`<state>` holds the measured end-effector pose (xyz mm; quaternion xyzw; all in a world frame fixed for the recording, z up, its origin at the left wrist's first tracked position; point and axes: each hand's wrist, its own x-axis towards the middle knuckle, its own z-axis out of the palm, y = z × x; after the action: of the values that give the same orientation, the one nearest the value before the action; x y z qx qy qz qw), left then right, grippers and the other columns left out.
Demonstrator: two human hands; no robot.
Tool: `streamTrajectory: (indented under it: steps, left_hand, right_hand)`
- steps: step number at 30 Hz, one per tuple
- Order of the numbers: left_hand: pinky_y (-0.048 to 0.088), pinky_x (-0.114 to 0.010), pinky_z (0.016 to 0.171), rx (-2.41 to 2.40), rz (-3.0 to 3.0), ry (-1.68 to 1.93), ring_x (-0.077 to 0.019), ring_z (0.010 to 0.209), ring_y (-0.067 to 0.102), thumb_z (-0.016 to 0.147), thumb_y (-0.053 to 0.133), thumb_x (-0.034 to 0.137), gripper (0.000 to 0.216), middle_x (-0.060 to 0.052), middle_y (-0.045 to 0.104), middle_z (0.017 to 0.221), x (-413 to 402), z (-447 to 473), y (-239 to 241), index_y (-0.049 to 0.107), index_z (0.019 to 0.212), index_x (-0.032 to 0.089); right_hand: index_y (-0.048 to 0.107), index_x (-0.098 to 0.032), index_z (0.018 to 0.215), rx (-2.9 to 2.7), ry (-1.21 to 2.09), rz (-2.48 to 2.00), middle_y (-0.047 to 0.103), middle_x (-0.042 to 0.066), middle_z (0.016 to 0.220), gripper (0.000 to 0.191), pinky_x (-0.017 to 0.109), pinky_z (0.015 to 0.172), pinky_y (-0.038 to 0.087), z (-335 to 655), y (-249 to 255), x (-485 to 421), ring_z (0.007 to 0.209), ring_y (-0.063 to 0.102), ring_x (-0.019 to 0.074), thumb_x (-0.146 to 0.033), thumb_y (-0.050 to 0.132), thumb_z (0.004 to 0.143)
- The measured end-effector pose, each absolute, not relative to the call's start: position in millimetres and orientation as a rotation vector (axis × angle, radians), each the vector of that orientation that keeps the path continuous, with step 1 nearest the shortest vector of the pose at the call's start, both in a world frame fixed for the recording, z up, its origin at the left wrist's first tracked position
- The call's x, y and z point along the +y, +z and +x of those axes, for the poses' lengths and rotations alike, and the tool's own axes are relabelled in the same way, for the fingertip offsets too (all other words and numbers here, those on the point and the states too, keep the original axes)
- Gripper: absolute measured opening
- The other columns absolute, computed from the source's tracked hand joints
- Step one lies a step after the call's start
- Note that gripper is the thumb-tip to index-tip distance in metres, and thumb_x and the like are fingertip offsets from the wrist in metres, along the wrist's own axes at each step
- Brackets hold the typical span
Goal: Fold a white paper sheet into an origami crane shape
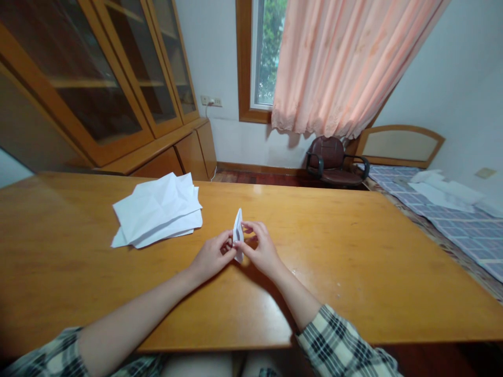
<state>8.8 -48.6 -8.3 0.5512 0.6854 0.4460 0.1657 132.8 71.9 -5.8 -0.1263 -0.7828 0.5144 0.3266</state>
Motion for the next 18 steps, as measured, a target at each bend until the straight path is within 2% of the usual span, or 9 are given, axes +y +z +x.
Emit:
streamTrajectory:
  steps: [3,5,9,12,15,18]
  left_hand:
    - [0.049,-0.028,0.07,1.859,1.583,1.28,-0.0171,0.073,0.064,0.088,0.048,0.034,0.029,-0.003,0.066,0.086,-49.8,9.2,-6.4,0.051,0.113,0.02]
    - [0.049,-0.029,0.071,1.877,1.598,1.256,-0.0177,0.077,0.064,0.089,0.047,0.037,0.032,-0.004,0.066,0.09,-50.1,8.0,-5.7,0.047,0.117,0.02]
    - [0.048,-0.03,0.067,2.053,1.653,1.196,-0.0163,0.07,0.06,0.083,0.056,0.045,0.036,-0.002,0.062,0.088,-48.9,2.6,-7.7,0.048,0.11,0.021]
    - [0.046,-0.029,0.065,2.154,1.702,1.175,-0.0149,0.067,0.057,0.076,0.064,0.048,0.039,-0.001,0.059,0.092,-47.7,-0.5,-10.1,0.048,0.1,0.022]
    - [0.044,-0.03,0.066,2.207,1.773,1.144,-0.017,0.073,0.056,0.071,0.068,0.051,0.043,0.0,0.056,0.091,-47.2,-1.5,-10.4,0.048,0.097,0.022]
    - [0.044,-0.032,0.07,2.244,1.84,1.125,-0.02,0.081,0.055,0.068,0.07,0.054,0.05,-0.002,0.055,0.094,-46.9,-1.8,-9.4,0.048,0.098,0.022]
  right_hand:
    - [0.06,-0.026,0.115,-1.965,1.446,-0.375,0.056,0.007,0.107,0.036,0.033,0.079,0.05,131.7,-6.6,73.1,0.097,0.056,0.0194,-0.034,0.064,0.08]
    - [0.062,-0.026,0.113,-1.897,1.543,-0.386,0.06,0.007,0.106,0.033,0.036,0.086,0.047,131.4,-6.5,74.6,0.099,0.057,0.0197,-0.036,0.061,0.082]
    - [0.067,-0.026,0.108,-1.762,1.764,-0.363,0.067,0.005,0.104,0.029,0.042,0.097,0.04,130.7,-5.5,73.8,0.104,0.058,0.022,-0.038,0.061,0.082]
    - [0.069,-0.026,0.105,-1.722,1.849,-0.356,0.068,0.005,0.103,0.029,0.042,0.096,0.04,130.4,-4.2,70.9,0.103,0.059,0.0223,-0.038,0.064,0.08]
    - [0.07,-0.026,0.102,-1.702,1.875,-0.36,0.069,0.004,0.102,0.028,0.037,0.094,0.041,130.5,-2.5,69.1,0.102,0.059,0.0207,-0.038,0.066,0.077]
    - [0.07,-0.023,0.1,-1.673,1.912,-0.407,0.069,0.005,0.101,0.03,0.034,0.084,0.046,130.4,-1.6,68.8,0.096,0.06,0.0209,-0.04,0.067,0.075]
